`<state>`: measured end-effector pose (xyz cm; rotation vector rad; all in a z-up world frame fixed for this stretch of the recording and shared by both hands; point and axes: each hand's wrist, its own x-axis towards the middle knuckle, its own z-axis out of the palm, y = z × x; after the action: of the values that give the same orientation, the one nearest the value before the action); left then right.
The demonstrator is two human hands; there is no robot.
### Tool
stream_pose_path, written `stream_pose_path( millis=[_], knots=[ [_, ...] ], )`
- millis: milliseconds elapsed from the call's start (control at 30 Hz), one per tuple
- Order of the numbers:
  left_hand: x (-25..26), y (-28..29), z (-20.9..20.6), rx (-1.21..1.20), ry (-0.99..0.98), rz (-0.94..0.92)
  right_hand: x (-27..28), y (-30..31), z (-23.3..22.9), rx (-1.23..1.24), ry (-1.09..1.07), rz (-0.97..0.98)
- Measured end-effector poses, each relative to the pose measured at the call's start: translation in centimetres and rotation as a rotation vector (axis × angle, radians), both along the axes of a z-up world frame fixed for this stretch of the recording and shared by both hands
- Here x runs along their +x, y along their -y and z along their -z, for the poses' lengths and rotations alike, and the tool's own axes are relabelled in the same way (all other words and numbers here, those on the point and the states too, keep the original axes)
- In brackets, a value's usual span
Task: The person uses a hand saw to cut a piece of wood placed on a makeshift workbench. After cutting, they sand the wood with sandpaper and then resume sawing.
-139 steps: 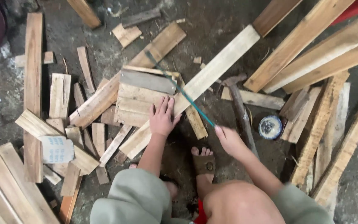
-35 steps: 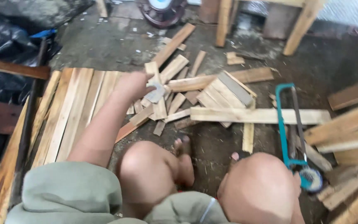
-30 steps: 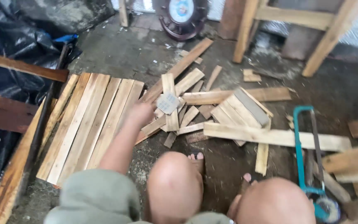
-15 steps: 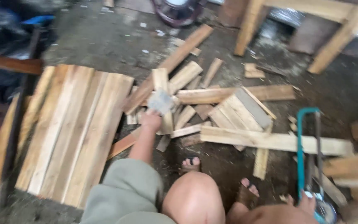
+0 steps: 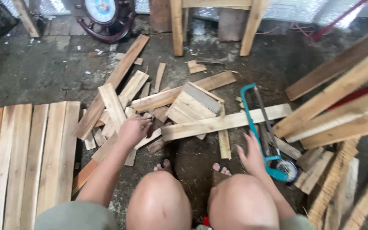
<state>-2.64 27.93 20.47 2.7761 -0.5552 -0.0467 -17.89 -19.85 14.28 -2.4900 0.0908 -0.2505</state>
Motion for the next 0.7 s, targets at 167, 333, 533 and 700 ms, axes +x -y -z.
stream_pose_path(
  millis=[167, 333, 533, 700],
  knots=[
    [-1.9, 10.1, -6.1, -0.266, -0.172, 0.270, 6.1, -4.9, -9.7, -0.134, -0.037, -0.351],
    [0.0, 17.4, -5.8, -0.225, -0.289, 0.501, 9.9, -6.9, -10.8, -0.260, -0.388, -0.583],
    [2.9, 16.0, -2.6, -0.363, -0.454, 0.445, 10.5, -3.8, -7.7, 0.115, -0.440, -0.398],
    [3.1, 11.7, -0.8, 0.377, -0.389, 0.226, 10.2, 1.0, -1.9, 0.467, -0.330, 0.024]
  ],
)
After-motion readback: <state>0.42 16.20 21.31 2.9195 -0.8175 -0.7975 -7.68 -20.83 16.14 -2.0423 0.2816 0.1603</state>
